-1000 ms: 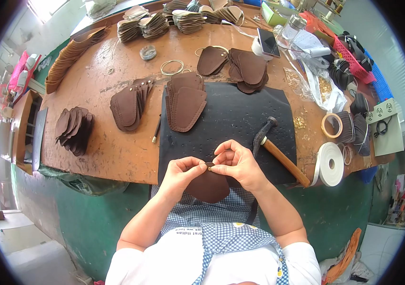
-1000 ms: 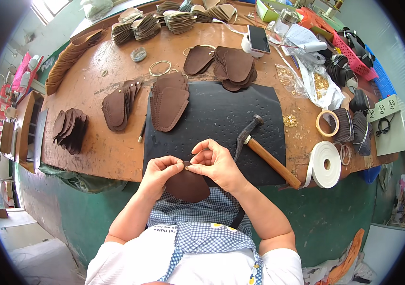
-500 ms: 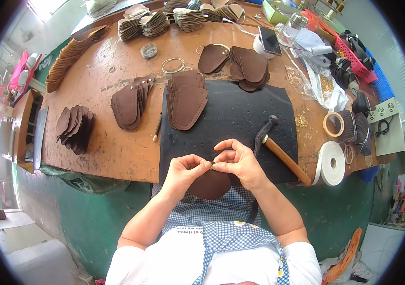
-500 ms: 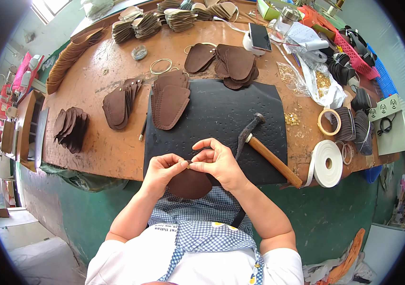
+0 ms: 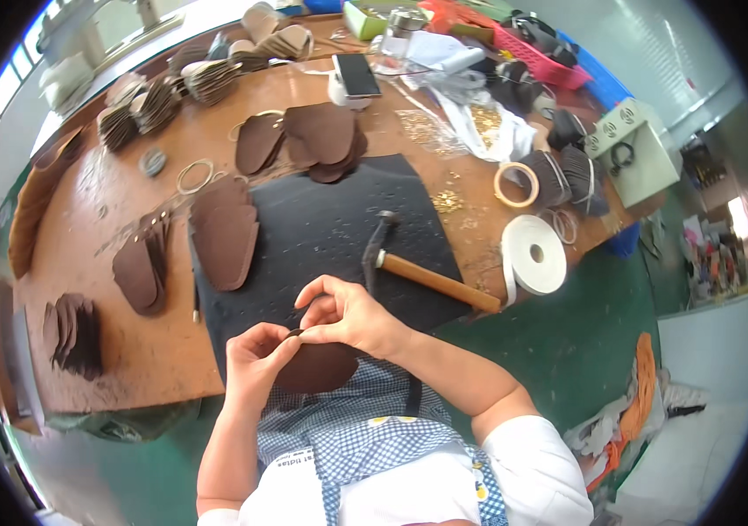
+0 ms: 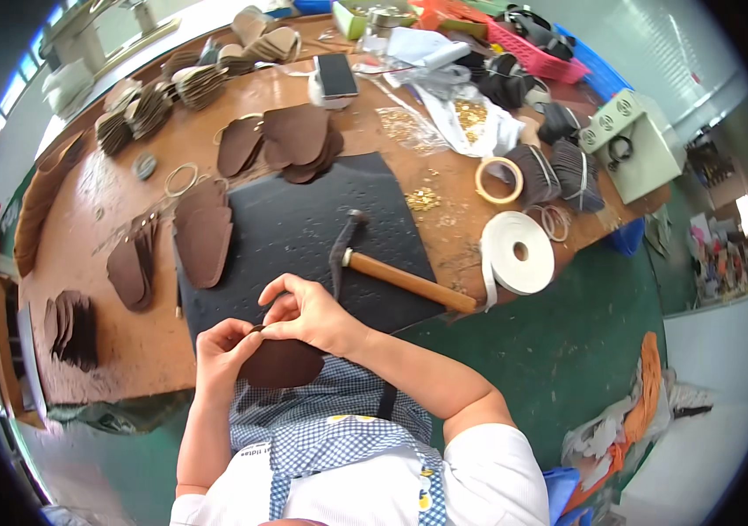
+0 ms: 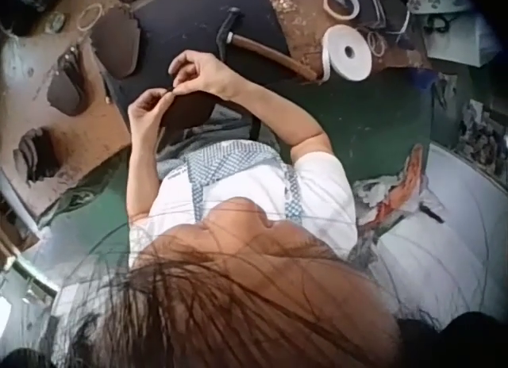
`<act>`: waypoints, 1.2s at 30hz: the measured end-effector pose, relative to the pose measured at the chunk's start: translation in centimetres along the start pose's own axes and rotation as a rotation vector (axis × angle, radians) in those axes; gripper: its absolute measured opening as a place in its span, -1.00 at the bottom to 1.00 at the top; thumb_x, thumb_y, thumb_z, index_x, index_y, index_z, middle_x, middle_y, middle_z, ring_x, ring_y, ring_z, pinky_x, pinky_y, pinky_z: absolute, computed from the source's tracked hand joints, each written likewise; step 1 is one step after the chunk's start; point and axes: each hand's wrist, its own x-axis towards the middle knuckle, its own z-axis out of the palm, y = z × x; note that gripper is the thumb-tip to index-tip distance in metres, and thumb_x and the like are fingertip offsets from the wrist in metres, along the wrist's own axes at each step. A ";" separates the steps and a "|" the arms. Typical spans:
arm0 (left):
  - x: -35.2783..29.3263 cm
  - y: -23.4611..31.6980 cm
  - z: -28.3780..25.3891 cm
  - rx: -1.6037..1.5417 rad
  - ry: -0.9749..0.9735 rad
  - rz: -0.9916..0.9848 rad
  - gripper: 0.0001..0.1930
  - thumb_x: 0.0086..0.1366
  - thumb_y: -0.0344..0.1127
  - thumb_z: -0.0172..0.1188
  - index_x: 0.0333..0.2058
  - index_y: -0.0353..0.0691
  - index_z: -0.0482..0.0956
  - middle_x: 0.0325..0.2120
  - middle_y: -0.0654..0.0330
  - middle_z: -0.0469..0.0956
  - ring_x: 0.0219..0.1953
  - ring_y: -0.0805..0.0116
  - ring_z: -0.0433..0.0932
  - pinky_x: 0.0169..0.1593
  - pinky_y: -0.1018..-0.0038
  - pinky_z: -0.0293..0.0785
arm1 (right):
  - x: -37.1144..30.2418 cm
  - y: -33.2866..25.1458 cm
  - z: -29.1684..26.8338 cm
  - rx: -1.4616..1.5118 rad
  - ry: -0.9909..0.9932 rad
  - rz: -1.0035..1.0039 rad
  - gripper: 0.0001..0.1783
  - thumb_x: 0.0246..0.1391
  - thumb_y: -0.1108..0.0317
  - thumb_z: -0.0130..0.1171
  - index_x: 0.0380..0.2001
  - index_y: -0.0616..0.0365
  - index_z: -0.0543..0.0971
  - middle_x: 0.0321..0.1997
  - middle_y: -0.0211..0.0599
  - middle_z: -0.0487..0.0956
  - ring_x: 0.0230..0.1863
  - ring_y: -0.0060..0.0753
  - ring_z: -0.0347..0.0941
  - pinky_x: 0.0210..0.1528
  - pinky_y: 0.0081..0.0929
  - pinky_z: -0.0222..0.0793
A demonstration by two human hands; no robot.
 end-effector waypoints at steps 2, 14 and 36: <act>0.5 0.9 0.0 0.067 0.038 0.123 -0.90 0.17 -0.48 0.40 -0.40 -0.32 0.63 -0.48 0.38 0.59 -0.45 0.68 0.46 -0.37 0.68 0.37 | -0.8 -0.8 -0.8 -0.045 0.062 -0.057 -0.62 0.08 0.52 0.40 -0.06 0.18 0.50 -0.22 -0.37 0.64 -0.13 -0.58 0.57 0.02 -0.55 0.51; 3.0 -1.9 -2.5 1.129 -0.250 1.312 -0.69 -0.08 -0.54 0.40 -0.28 -0.31 0.62 -0.30 0.15 0.58 -0.32 0.22 0.58 -0.26 0.32 0.52 | -0.9 -4.8 -29.6 -0.942 1.084 -0.357 -0.91 0.05 0.43 0.35 -0.36 0.19 0.67 -0.49 -0.26 0.68 -0.42 -0.41 0.64 -0.30 -0.44 0.52; -3.4 -6.1 0.4 1.271 0.100 0.834 -0.45 0.15 -0.39 0.27 0.15 -0.35 0.47 0.12 0.03 0.37 0.17 0.11 0.35 0.32 0.08 0.28 | -1.1 -7.4 -28.6 -1.321 0.954 -0.253 -0.92 0.19 0.54 0.15 -0.24 0.27 0.53 -0.45 -0.24 0.62 -0.43 -0.36 0.65 -0.39 -0.43 0.53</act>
